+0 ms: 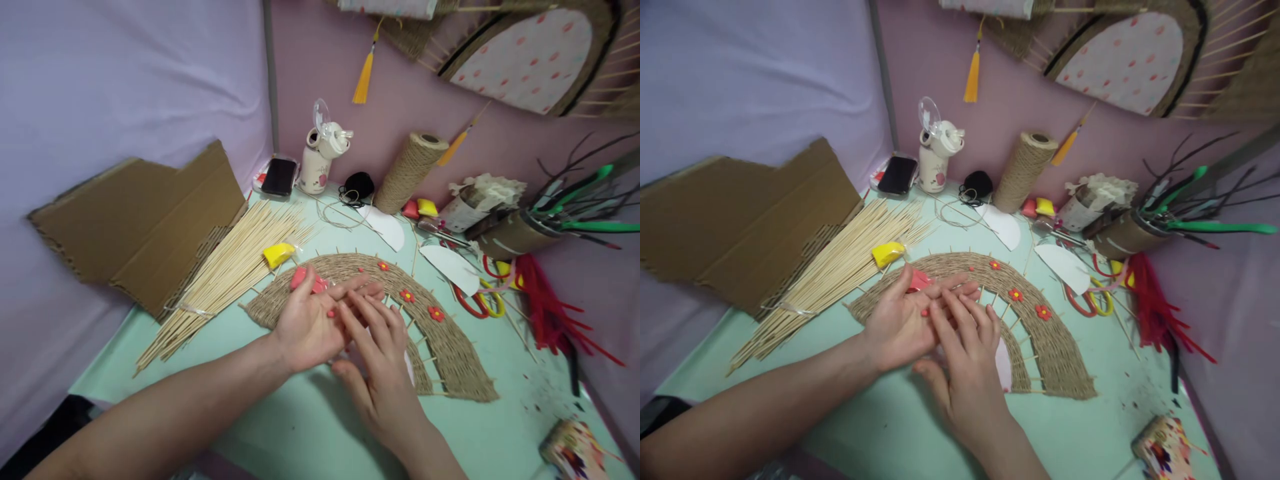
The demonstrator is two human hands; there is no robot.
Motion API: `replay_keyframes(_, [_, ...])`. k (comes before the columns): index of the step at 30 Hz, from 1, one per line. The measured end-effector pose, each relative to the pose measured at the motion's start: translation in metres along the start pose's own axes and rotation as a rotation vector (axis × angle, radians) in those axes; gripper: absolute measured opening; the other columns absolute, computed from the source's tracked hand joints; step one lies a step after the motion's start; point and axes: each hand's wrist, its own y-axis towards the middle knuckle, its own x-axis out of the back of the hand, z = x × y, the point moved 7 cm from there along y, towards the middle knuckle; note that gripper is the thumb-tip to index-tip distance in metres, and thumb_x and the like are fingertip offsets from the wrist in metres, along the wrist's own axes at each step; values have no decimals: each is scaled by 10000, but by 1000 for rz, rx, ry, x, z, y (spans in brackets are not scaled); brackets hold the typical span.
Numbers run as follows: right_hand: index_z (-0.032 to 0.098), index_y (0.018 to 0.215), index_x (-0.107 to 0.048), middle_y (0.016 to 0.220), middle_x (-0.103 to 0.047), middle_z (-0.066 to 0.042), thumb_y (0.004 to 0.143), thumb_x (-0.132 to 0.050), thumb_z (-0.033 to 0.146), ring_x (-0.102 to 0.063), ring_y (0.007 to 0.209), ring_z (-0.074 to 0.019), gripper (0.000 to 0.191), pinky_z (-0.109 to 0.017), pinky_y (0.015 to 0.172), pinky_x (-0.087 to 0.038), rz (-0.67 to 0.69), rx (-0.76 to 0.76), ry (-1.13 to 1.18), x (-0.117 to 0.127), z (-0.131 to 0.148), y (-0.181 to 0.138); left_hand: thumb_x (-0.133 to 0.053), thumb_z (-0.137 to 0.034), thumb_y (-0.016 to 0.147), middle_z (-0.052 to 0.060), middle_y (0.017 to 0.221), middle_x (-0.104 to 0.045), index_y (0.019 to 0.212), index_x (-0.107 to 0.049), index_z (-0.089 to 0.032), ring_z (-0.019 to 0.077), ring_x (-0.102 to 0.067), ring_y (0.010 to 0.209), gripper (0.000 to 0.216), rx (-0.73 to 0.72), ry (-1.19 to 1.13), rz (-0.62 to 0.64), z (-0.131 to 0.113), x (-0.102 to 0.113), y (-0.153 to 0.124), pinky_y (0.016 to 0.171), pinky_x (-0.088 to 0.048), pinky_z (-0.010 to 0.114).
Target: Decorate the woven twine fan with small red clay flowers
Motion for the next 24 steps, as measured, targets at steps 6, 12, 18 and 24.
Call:
replay_keyframes(6, [229,1302,-547,1292,-592,-92,933,-516,156,-468,1217,-259,377,-504,1022,-378,-169,-58,93,13,-8,1,-274,-656,935,221,1266,-625,1354,-496,-40,255,-622,1097,777,20,-5,10,2,1,-1,885,-451,317])
replay_keyframes(12, [250,1049,-677,1037,-654,-50,896,-600,136,-528,986,-215,206,-421,855,-442,-221,-100,135,18,-7,3,-285,-655,932,243,1365,-545,1382,-457,-43,282,-532,1241,779,36,33,14,6,-1,-2,983,-407,351])
replay_keyframes(18, [252,1007,-698,934,-656,-45,898,-625,179,-523,924,-216,151,-401,790,-441,-187,-111,155,15,-3,5,-285,-665,927,236,1333,-561,1357,-470,-69,284,-514,1264,758,14,66,9,7,1,-2,1062,-367,380])
replay_keyframes(24, [241,941,-703,874,-663,-24,875,-643,153,-527,854,-195,125,-370,754,-426,-192,-106,166,11,4,6,-310,-656,927,190,1163,-629,1258,-532,-88,277,-582,1161,693,-61,125,-45,5,1,-3,1094,-340,398])
